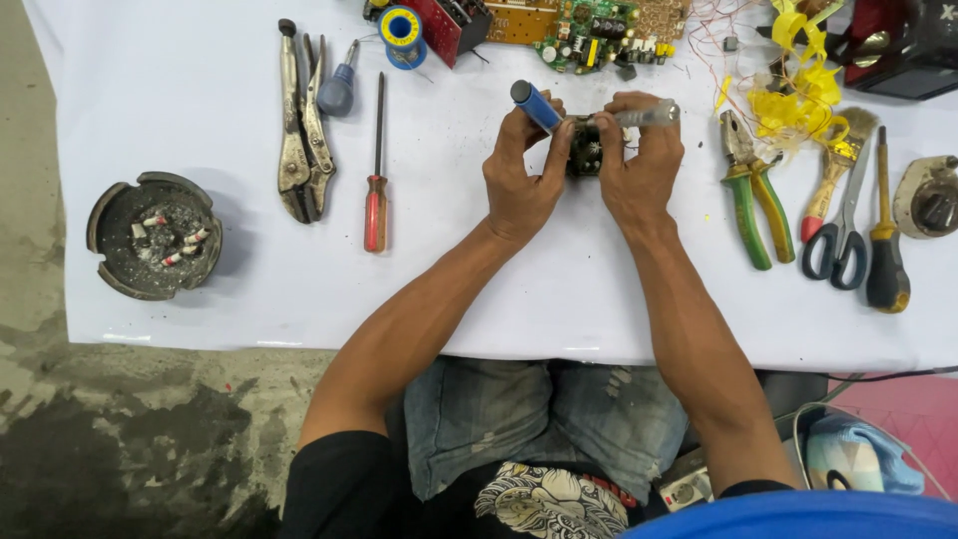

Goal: The person uses a soldering iron and solder wire to solder components on a small green circuit board. They repeatedly apply heat and solder to specific points on the board while holding it steady with the other hand.

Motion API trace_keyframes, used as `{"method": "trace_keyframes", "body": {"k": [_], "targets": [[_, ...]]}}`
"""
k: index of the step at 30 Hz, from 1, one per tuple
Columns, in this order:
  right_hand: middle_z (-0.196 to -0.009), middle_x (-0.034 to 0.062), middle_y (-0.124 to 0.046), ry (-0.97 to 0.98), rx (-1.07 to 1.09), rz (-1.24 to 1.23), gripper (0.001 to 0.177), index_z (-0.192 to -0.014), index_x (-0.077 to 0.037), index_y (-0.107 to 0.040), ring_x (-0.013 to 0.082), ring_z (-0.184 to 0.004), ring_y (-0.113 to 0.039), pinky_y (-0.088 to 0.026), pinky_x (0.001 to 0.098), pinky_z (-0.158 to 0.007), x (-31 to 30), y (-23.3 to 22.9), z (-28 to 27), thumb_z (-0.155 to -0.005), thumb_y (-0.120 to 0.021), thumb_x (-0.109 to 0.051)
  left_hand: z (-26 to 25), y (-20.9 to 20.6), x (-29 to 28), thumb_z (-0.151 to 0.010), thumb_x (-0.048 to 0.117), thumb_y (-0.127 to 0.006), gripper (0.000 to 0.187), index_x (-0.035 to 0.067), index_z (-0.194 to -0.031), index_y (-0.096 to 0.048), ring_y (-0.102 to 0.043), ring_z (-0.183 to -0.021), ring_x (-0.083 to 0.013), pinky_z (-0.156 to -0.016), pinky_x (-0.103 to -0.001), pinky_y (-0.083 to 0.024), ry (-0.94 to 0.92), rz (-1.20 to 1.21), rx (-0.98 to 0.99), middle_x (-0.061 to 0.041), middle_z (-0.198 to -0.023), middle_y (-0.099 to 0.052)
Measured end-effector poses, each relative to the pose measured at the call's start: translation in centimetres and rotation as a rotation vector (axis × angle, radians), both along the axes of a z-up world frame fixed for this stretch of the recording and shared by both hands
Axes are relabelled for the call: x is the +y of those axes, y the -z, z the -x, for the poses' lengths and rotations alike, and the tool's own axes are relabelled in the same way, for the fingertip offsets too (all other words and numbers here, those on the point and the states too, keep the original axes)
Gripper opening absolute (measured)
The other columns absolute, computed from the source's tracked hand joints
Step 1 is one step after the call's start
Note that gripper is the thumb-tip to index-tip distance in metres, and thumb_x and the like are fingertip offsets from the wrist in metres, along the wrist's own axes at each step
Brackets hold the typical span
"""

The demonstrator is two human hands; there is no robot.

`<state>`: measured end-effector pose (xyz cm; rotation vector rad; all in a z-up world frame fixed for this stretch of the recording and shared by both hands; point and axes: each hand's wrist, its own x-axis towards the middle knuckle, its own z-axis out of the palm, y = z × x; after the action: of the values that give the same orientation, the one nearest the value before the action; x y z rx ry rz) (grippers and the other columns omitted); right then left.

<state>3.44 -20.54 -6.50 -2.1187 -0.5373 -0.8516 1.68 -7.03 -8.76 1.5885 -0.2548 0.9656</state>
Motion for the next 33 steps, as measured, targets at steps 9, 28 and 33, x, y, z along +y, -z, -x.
{"method": "trace_keyframes", "body": {"k": [9, 28, 33], "targets": [[-0.105, 0.0146, -0.069, -0.008, -0.047, 0.018, 0.011, -0.107, 0.0, -0.064, 0.0318, -0.107, -0.066, -0.047, 0.0454, -0.096, -0.6, 0.3, -0.4, -0.108, -0.068, -0.01, -0.5, 0.3, 0.4, -0.102, 0.006, -0.071, 0.042, 0.005, -0.138, -0.049, -0.076, -0.11, -0.0195, -0.092, -0.028, -0.071, 0.021, 0.017, 0.065, -0.009, -0.123, -0.069], [-0.097, 0.0153, -0.071, -0.131, -0.025, -0.023, 0.012, -0.099, 0.0, -0.066, 0.033, -0.099, -0.068, -0.047, 0.0485, -0.092, -1.5, 0.0, 0.8, -0.107, -0.068, -0.009, -0.7, 0.4, 0.4, -0.104, 0.011, -0.069, 0.041, 0.011, -0.14, -0.049, -0.077, -0.104, -0.0167, -0.093, -0.026, -0.068, 0.022, 0.067, 0.094, -0.005, -0.118, -0.071], [-0.099, 0.0112, -0.072, -0.085, -0.039, 0.019, 0.012, -0.101, -0.001, -0.068, 0.03, -0.1, -0.067, -0.047, 0.0442, -0.095, -1.4, 0.5, 0.2, -0.104, -0.076, -0.009, -0.6, 0.1, 0.6, -0.102, 0.01, -0.07, 0.042, 0.006, -0.138, -0.048, -0.076, -0.098, -0.0166, -0.085, -0.026, -0.07, 0.033, -0.004, 0.044, -0.006, -0.111, -0.071]]}}
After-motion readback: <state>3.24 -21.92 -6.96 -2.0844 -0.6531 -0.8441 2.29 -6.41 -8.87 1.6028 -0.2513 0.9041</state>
